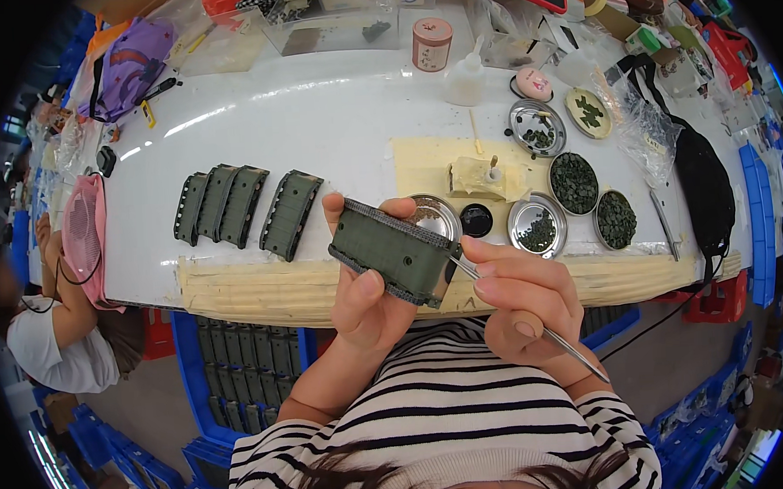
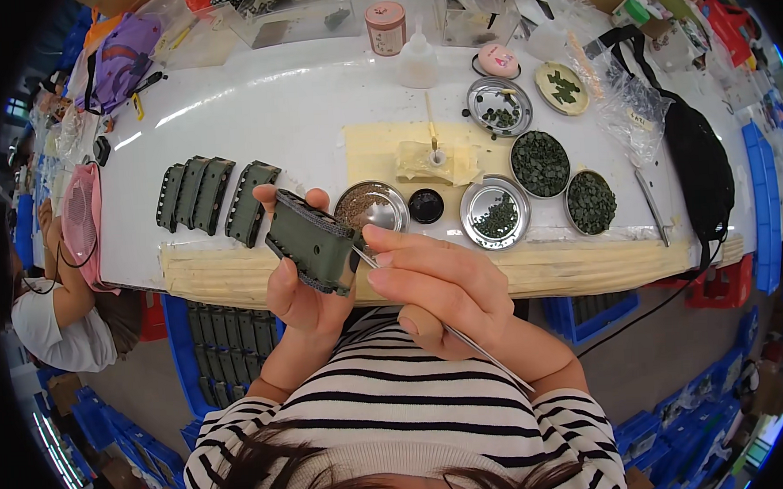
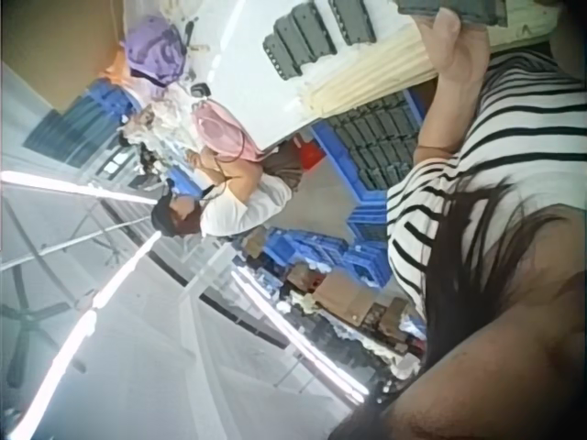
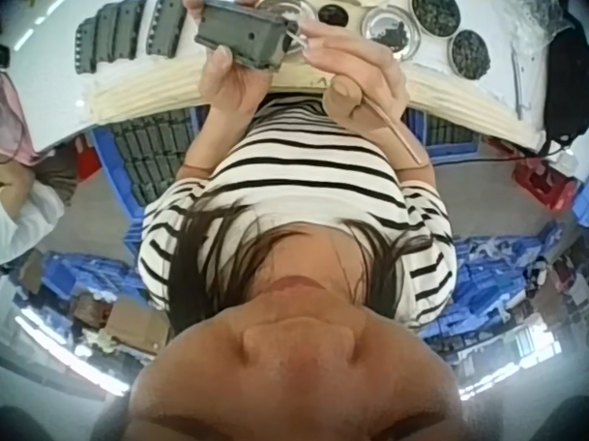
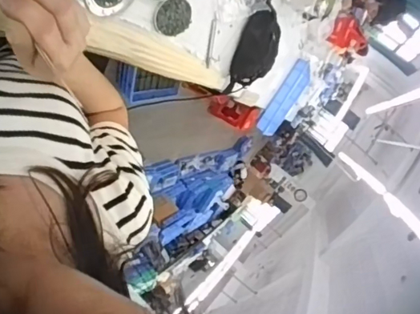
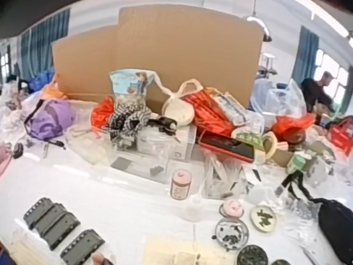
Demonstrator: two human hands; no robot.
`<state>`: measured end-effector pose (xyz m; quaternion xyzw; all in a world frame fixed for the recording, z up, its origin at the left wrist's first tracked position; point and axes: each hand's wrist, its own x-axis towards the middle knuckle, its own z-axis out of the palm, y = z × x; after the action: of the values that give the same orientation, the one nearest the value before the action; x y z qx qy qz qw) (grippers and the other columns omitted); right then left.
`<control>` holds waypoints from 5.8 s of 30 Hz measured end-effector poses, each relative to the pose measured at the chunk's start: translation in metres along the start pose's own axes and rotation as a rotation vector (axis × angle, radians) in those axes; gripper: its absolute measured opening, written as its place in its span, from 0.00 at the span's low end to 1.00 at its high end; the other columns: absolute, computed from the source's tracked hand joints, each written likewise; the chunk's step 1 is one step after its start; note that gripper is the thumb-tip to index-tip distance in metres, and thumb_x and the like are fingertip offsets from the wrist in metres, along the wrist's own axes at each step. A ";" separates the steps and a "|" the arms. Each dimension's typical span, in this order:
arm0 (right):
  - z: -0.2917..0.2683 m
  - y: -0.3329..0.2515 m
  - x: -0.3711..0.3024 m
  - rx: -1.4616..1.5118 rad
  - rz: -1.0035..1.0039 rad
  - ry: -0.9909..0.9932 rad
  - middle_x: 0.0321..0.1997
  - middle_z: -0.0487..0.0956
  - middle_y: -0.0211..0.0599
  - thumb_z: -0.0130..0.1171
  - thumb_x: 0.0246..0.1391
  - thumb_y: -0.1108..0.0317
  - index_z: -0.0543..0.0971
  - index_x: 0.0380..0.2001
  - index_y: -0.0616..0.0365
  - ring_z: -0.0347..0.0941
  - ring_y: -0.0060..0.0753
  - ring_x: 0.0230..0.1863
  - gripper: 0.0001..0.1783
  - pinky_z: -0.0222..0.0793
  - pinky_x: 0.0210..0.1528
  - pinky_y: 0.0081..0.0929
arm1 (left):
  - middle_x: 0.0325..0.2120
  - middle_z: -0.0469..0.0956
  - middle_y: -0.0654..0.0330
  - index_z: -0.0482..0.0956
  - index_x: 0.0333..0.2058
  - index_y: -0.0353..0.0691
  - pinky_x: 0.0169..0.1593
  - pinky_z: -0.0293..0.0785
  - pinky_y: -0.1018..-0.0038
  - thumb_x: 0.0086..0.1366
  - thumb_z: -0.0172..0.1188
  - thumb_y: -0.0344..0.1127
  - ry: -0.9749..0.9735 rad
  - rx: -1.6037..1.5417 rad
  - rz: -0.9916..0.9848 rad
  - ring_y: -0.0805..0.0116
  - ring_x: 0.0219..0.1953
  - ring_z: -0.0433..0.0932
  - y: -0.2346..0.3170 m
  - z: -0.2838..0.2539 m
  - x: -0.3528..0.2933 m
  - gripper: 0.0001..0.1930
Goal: Assembling and detailing small toy tank models at a workbench using precise tools.
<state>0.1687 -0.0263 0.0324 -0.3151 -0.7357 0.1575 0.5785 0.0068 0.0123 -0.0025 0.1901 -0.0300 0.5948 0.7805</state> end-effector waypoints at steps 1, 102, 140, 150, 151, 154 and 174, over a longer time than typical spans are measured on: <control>0.000 0.000 0.000 -0.001 -0.001 0.004 0.45 0.76 0.47 0.54 0.59 0.70 0.76 0.45 0.66 0.77 0.51 0.49 0.13 0.77 0.47 0.34 | 0.58 0.60 0.47 0.52 0.63 0.59 0.57 0.73 0.58 0.59 0.58 0.26 -0.003 0.001 -0.001 0.54 0.55 0.71 0.000 0.000 0.000 0.37; -0.006 0.012 0.024 -0.051 0.224 -0.180 0.38 0.80 0.39 0.65 0.47 0.70 0.82 0.39 0.60 0.78 0.37 0.37 0.14 0.75 0.38 0.27 | 0.36 0.75 0.54 0.68 0.35 0.36 0.45 0.79 0.70 0.74 0.40 0.42 0.181 0.376 -0.518 0.62 0.40 0.81 0.021 0.008 0.011 0.16; -0.002 0.017 0.018 -0.026 0.224 -0.114 0.35 0.81 0.39 0.63 0.50 0.71 0.82 0.37 0.63 0.78 0.37 0.36 0.11 0.74 0.37 0.26 | 0.35 0.75 0.56 0.68 0.35 0.37 0.44 0.80 0.71 0.75 0.39 0.42 0.224 0.295 -0.554 0.64 0.39 0.81 0.018 0.007 0.009 0.15; -0.004 0.017 0.018 -0.028 0.241 -0.118 0.34 0.81 0.40 0.63 0.49 0.71 0.82 0.36 0.63 0.78 0.37 0.35 0.10 0.74 0.37 0.26 | 0.35 0.74 0.54 0.67 0.34 0.37 0.45 0.80 0.68 0.74 0.39 0.44 0.207 0.294 -0.553 0.60 0.41 0.81 0.017 0.004 0.008 0.16; -0.004 0.017 0.017 -0.027 0.244 -0.119 0.34 0.81 0.40 0.63 0.49 0.71 0.82 0.36 0.63 0.78 0.37 0.35 0.10 0.74 0.37 0.26 | 0.35 0.74 0.54 0.67 0.34 0.37 0.45 0.80 0.68 0.74 0.39 0.44 0.209 0.292 -0.555 0.60 0.40 0.81 0.017 0.005 0.008 0.16; -0.003 0.017 0.017 -0.026 0.248 -0.121 0.34 0.81 0.41 0.64 0.49 0.71 0.82 0.36 0.63 0.78 0.37 0.35 0.10 0.74 0.37 0.26 | 0.35 0.74 0.55 0.67 0.34 0.38 0.45 0.80 0.68 0.75 0.39 0.44 0.206 0.295 -0.554 0.60 0.40 0.81 0.017 0.005 0.008 0.16; -0.012 0.018 0.000 0.103 0.439 0.175 0.31 0.80 0.41 0.52 0.61 0.70 0.81 0.33 0.68 0.74 0.30 0.31 0.12 0.71 0.36 0.24 | 0.52 0.68 0.44 0.50 0.65 0.43 0.54 0.74 0.57 0.68 0.47 0.27 0.240 0.449 -0.406 0.52 0.54 0.73 0.020 0.018 0.006 0.28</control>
<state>0.1850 -0.0141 0.0251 -0.4499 -0.5876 0.2891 0.6072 -0.0070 0.0163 0.0210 0.2880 0.2326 0.4368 0.8199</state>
